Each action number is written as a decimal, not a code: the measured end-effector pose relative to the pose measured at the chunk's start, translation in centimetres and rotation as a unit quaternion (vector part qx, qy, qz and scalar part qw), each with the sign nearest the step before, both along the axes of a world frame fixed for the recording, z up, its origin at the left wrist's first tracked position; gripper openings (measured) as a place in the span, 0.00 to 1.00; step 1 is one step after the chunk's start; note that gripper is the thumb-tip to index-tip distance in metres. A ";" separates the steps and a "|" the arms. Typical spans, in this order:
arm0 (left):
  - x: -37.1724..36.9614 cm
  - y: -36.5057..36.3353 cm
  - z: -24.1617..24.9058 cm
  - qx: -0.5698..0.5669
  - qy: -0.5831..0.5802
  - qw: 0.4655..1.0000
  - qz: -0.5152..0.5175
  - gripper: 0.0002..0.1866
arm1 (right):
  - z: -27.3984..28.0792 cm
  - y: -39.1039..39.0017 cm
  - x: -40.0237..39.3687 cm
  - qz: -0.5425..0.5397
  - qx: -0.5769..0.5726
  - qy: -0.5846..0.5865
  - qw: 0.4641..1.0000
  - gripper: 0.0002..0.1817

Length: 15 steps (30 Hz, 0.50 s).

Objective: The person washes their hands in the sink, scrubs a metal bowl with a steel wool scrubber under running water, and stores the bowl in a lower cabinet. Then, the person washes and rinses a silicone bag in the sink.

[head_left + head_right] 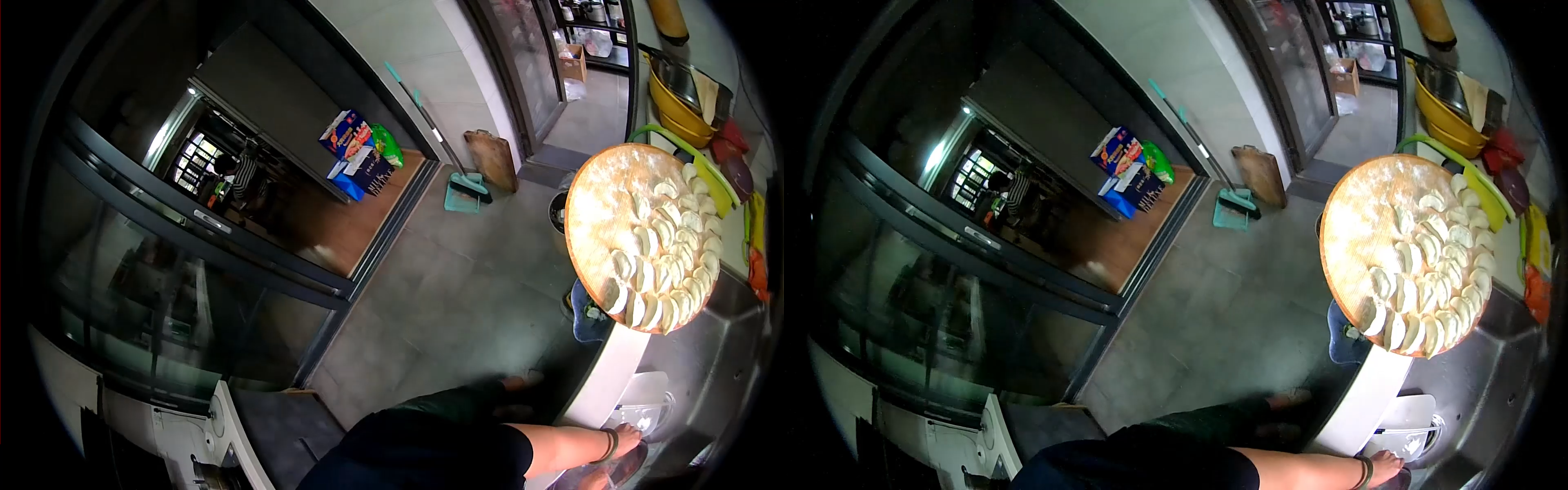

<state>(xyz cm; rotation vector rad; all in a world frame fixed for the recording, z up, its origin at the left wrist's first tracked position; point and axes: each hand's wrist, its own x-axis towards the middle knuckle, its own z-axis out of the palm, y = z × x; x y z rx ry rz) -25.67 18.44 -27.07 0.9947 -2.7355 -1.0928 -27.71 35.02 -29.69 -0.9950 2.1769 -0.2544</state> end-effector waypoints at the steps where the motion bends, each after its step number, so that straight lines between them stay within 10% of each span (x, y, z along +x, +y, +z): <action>1: -0.9 1.0 -2.6 -0.030 0.012 0.999 -0.005 0.20 | 0.0 0.1 0.9 0.011 0.005 -0.008 1.000 0.17; 15: -0.9 1.7 -0.5 -0.056 0.010 0.995 0.085 0.12 | 1.5 -0.8 -0.4 0.023 0.027 -0.024 0.999 0.17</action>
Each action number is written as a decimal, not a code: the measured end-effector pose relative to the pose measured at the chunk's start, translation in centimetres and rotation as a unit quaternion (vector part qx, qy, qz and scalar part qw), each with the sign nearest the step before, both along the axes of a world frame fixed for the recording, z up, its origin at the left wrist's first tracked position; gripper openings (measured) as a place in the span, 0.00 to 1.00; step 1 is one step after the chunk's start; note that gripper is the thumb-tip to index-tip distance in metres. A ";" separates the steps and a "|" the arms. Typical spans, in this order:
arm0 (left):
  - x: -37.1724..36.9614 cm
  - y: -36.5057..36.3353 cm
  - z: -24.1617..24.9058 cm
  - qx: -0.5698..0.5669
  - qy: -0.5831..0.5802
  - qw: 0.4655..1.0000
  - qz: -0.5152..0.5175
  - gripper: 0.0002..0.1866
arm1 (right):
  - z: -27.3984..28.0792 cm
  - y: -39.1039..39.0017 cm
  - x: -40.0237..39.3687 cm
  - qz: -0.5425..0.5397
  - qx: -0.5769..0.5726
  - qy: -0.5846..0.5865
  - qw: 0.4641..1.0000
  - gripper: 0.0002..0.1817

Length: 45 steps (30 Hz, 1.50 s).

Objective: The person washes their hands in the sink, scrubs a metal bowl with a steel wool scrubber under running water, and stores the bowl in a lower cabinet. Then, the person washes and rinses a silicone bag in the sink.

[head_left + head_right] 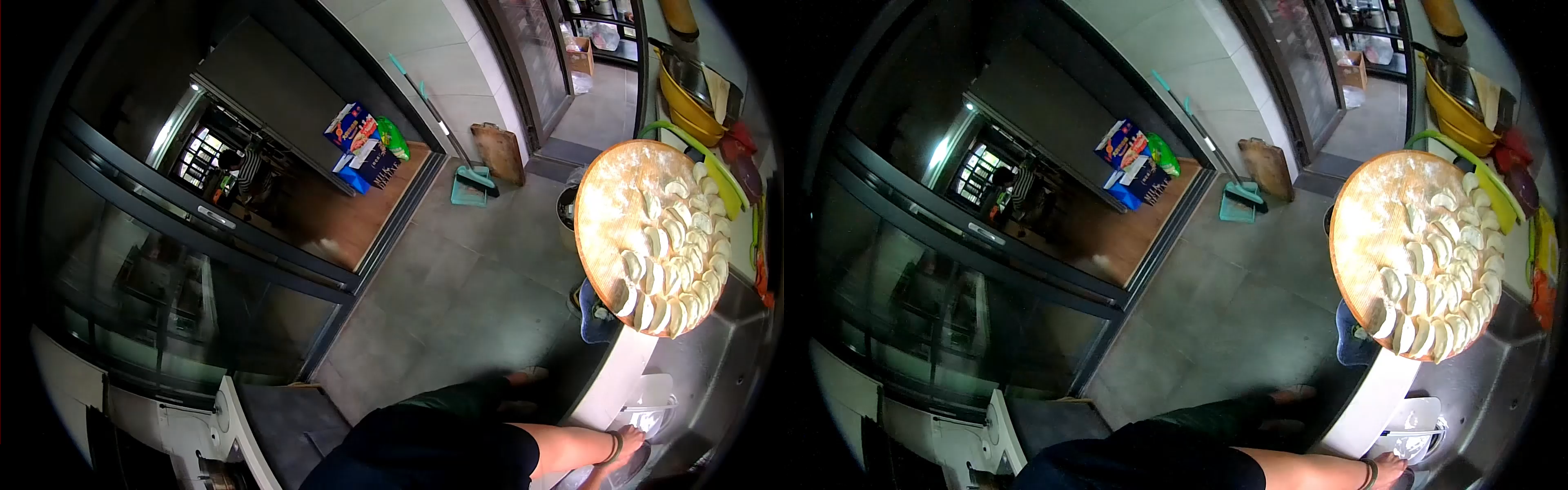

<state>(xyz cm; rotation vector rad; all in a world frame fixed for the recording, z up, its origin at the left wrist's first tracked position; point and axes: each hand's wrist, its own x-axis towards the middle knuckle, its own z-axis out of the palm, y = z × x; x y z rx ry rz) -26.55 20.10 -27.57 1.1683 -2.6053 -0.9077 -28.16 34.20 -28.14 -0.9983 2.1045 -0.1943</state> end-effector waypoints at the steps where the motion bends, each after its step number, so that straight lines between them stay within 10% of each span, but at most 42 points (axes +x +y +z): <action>1: 0.2 -0.1 0.5 -0.040 0.040 0.997 0.052 0.11 | 0.1 -0.3 -0.1 0.000 0.000 -0.001 1.000 0.18; 9: -0.2 -1.4 -1.8 0.043 -0.034 0.986 -0.155 0.20 | -0.2 1.2 1.8 0.022 0.015 -0.035 0.999 0.18; 16: 2.6 -3.5 4.1 0.040 -0.030 0.988 -0.145 0.11 | -0.2 3.0 4.1 0.042 0.031 -0.061 0.997 0.18; 22: -0.3 -0.1 -2.3 0.013 -0.033 0.997 -0.062 0.16 | -0.5 2.6 3.1 0.047 0.031 -0.067 0.996 0.18; 39: -0.6 -0.4 -1.2 0.013 -0.045 0.990 -0.135 0.13 | -3.6 7.7 0.8 0.015 0.080 -0.208 0.975 0.17; 45: -1.4 -0.7 -1.8 0.115 -0.061 0.989 -0.075 0.16 | 1.5 2.6 3.2 0.051 0.080 -0.097 0.991 0.17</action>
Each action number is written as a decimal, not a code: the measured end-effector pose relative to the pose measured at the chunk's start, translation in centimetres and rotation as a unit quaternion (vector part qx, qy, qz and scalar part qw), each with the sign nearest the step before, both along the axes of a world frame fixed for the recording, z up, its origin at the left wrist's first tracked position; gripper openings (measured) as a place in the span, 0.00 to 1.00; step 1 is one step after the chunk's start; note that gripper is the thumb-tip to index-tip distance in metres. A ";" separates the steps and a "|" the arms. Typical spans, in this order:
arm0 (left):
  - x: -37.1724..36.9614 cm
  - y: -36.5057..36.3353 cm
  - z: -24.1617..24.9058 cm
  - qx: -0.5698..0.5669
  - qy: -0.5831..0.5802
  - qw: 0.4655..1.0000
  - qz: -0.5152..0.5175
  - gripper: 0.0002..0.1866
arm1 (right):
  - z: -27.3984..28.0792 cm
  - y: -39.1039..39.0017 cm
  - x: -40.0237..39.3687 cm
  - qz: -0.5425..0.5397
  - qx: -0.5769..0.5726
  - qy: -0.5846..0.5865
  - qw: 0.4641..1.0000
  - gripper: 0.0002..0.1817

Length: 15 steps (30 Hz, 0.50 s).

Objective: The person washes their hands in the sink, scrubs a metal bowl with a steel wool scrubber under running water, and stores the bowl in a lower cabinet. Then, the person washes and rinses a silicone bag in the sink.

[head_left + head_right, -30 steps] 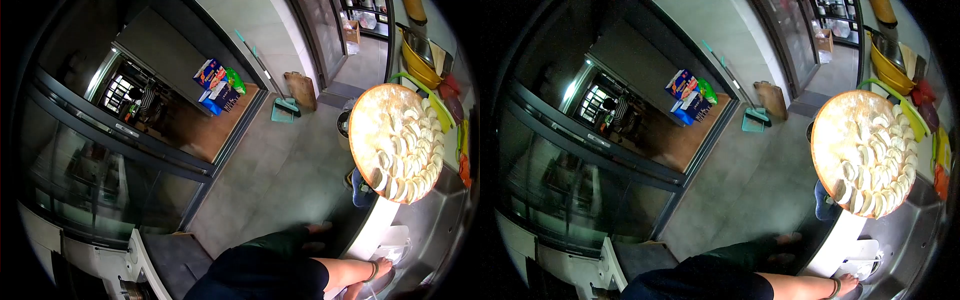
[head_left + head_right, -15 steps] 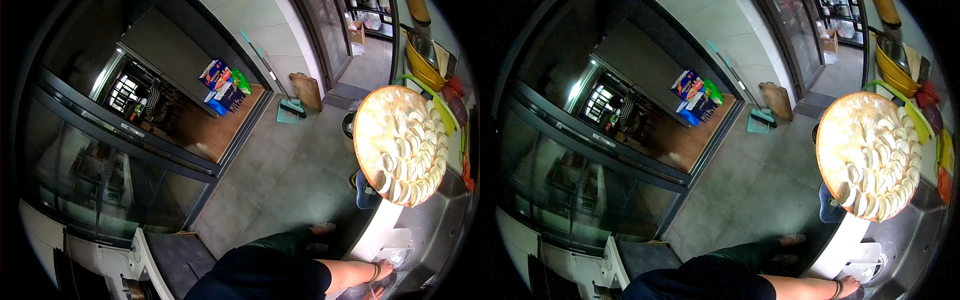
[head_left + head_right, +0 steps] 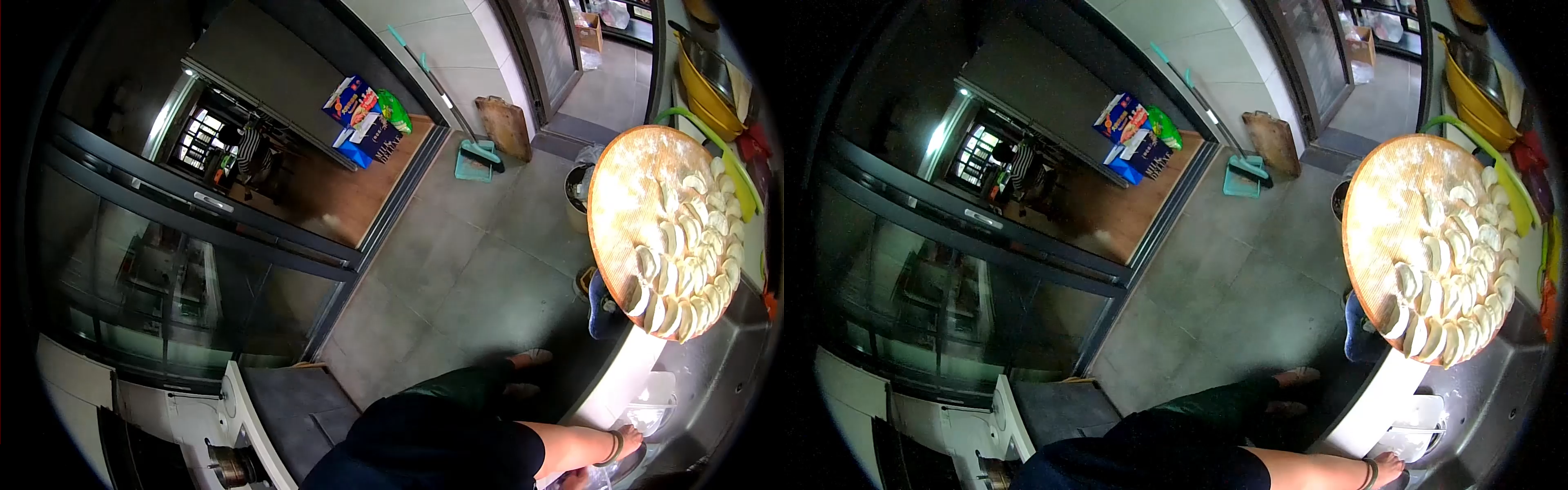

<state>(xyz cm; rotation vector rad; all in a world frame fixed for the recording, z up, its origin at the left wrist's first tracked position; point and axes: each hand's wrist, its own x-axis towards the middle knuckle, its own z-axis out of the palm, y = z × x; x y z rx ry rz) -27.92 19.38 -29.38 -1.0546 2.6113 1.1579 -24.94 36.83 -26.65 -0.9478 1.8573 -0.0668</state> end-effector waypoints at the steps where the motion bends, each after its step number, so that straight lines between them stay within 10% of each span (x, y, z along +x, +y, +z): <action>1: -0.1 0.3 -0.5 0.003 0.000 1.000 -0.001 0.16 | 0.3 0.1 0.2 0.006 0.001 0.008 1.000 0.17; 15: -0.5 1.6 -1.7 -0.091 0.041 0.995 0.014 0.12 | 1.5 -1.3 -0.9 0.013 -0.006 0.045 0.999 0.17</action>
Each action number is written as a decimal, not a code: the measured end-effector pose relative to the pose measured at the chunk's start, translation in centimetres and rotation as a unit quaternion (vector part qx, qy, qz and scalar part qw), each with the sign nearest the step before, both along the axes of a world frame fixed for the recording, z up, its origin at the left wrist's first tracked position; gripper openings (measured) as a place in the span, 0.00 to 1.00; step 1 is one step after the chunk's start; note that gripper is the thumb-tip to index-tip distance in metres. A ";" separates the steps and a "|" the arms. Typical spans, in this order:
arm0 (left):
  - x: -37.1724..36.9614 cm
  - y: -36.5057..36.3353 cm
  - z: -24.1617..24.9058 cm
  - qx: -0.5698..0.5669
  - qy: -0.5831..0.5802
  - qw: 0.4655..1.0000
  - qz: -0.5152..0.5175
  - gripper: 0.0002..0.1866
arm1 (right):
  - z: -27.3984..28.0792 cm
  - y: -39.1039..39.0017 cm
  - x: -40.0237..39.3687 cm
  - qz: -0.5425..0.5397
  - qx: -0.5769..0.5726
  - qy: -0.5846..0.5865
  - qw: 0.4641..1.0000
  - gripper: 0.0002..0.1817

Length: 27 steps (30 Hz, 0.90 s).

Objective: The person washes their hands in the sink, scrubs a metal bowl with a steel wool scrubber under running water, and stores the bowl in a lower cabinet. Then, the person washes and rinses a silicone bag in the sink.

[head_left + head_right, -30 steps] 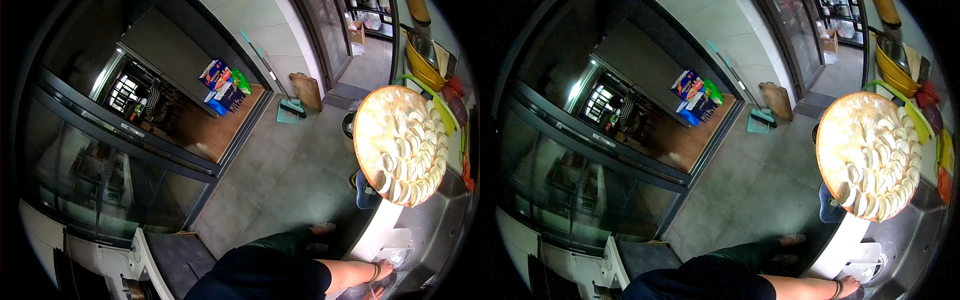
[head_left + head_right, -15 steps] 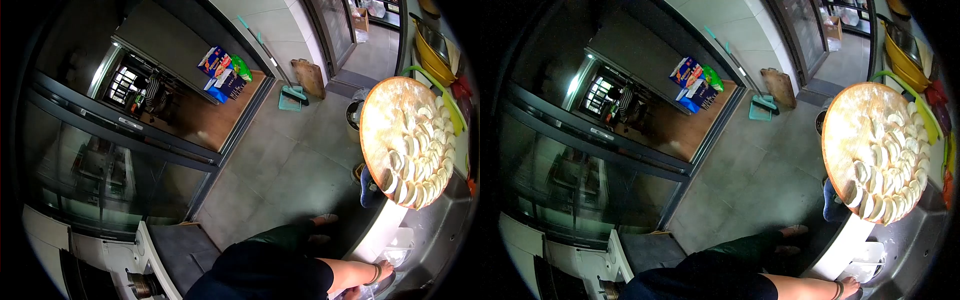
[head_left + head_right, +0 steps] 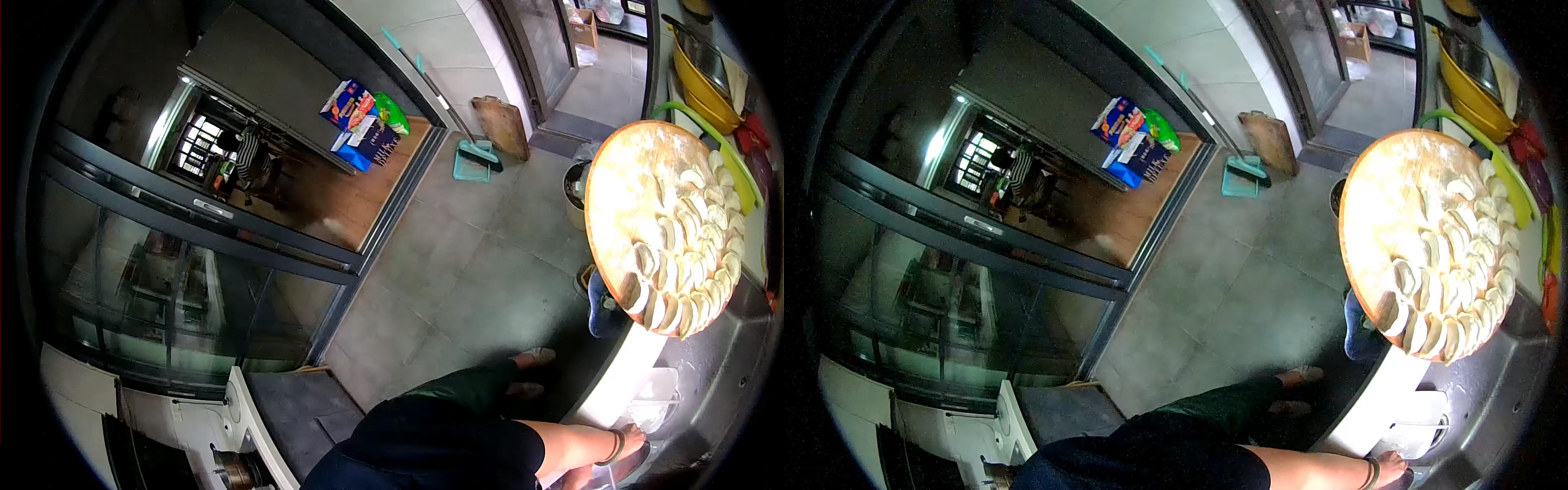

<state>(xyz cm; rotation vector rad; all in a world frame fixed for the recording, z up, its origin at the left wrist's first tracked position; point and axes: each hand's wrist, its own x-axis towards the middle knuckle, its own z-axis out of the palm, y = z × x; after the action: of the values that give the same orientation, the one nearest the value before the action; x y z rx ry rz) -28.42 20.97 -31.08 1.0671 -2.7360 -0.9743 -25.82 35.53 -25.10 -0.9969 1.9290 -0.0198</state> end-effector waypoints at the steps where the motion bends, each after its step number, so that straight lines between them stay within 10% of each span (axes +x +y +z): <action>1: 1.1 -0.6 2.2 0.034 0.009 0.999 0.008 0.11 | 0.2 0.0 0.2 -0.001 0.000 0.003 1.000 0.17; 10: 4.7 -4.8 8.3 0.038 0.012 0.996 -0.076 0.13 | 1.0 0.3 0.6 0.012 -0.004 0.014 1.000 0.17; 27: 2.8 -2.5 4.2 0.034 0.010 0.992 -0.119 0.13 | 2.8 -1.0 2.8 0.033 0.035 0.080 0.996 0.19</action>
<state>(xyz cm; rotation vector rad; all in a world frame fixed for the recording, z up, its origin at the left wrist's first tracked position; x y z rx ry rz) -25.63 18.50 -26.85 0.7450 -2.8806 -1.1073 -23.02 34.55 -22.33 -1.0401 2.0258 0.1698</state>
